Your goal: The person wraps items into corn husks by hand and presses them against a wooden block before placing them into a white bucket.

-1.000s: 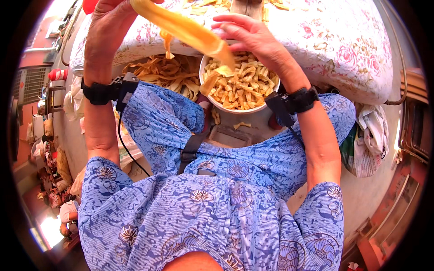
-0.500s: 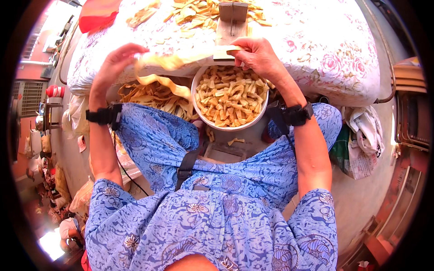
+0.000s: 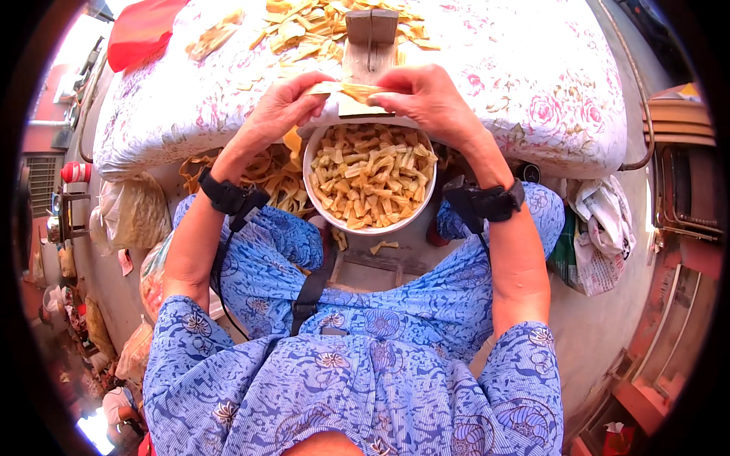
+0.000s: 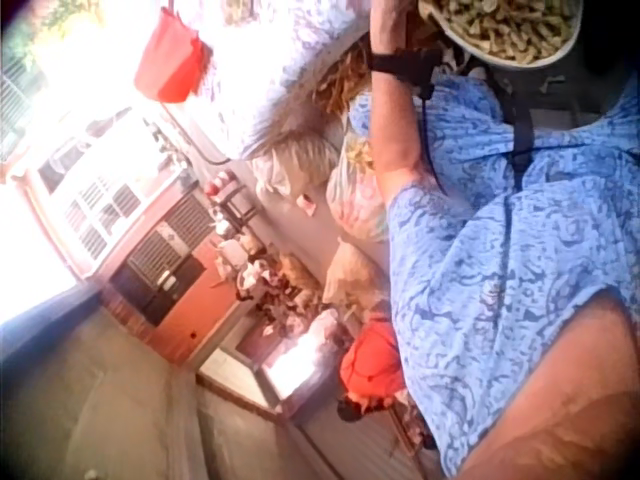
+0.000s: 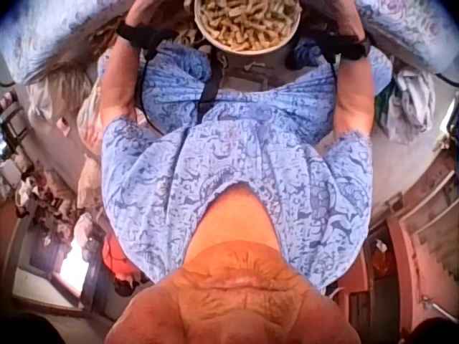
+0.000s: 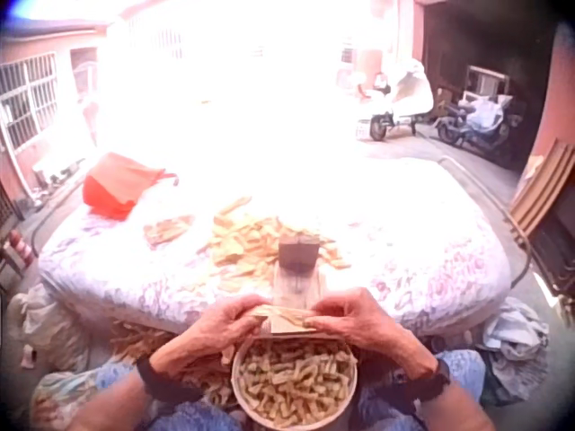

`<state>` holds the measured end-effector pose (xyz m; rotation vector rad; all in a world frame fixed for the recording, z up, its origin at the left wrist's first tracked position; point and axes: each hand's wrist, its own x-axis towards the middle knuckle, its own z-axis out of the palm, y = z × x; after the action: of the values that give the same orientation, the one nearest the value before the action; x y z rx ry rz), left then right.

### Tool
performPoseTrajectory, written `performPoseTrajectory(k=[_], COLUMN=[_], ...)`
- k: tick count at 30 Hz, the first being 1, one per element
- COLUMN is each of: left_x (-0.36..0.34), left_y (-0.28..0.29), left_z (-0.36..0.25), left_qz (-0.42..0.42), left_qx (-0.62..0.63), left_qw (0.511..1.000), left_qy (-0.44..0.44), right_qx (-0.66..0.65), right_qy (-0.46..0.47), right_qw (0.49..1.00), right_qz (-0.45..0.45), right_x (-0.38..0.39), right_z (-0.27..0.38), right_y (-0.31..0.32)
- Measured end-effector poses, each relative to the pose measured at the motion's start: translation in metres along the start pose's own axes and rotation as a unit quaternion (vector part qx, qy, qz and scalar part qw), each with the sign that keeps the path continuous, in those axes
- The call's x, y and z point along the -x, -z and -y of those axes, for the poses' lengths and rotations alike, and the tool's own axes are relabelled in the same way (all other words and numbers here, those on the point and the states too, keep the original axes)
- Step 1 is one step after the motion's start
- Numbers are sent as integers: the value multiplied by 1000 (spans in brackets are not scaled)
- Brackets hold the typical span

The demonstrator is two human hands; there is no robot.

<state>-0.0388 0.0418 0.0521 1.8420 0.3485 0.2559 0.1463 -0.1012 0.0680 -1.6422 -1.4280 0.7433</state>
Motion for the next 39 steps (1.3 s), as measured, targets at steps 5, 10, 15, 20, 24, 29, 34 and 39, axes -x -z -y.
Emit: performPoseTrajectory(k=[5,10,15,20,24,29,34,39], left_x=[-12,-24,-26,-24,-21,-22,-31,-32], left_y=[-18,-23,-24,-20,-21,-10,2,-32], left_z=[10,10,10,-1,-5,-11,10,21], left_qz=[-69,-84,-165,-174,-142,-88,-14,75], left_qx=[-144,-64,-144,-264,-305,-106,174,475], left_qw=[987,994,964,923,912,987,985,857], left_qy=[-18,-23,-154,-220,-233,-84,1,187], right_qx=[29,150,-175,-316,-340,-106,-370,-319], right_qy=[-3,10,-108,-240,-256,-138,-141,-64], right_qw=[998,987,979,917,905,984,899,944], right_qz=[-57,-52,-7,35,15,-23,188,59], right_x=[-3,-11,-13,-17,-18,-13,-5,-15], right_z=[-7,-13,-12,-5,-30,-37,15,1], right_y=[1,-7,-11,5,4,-22,-35,-30])
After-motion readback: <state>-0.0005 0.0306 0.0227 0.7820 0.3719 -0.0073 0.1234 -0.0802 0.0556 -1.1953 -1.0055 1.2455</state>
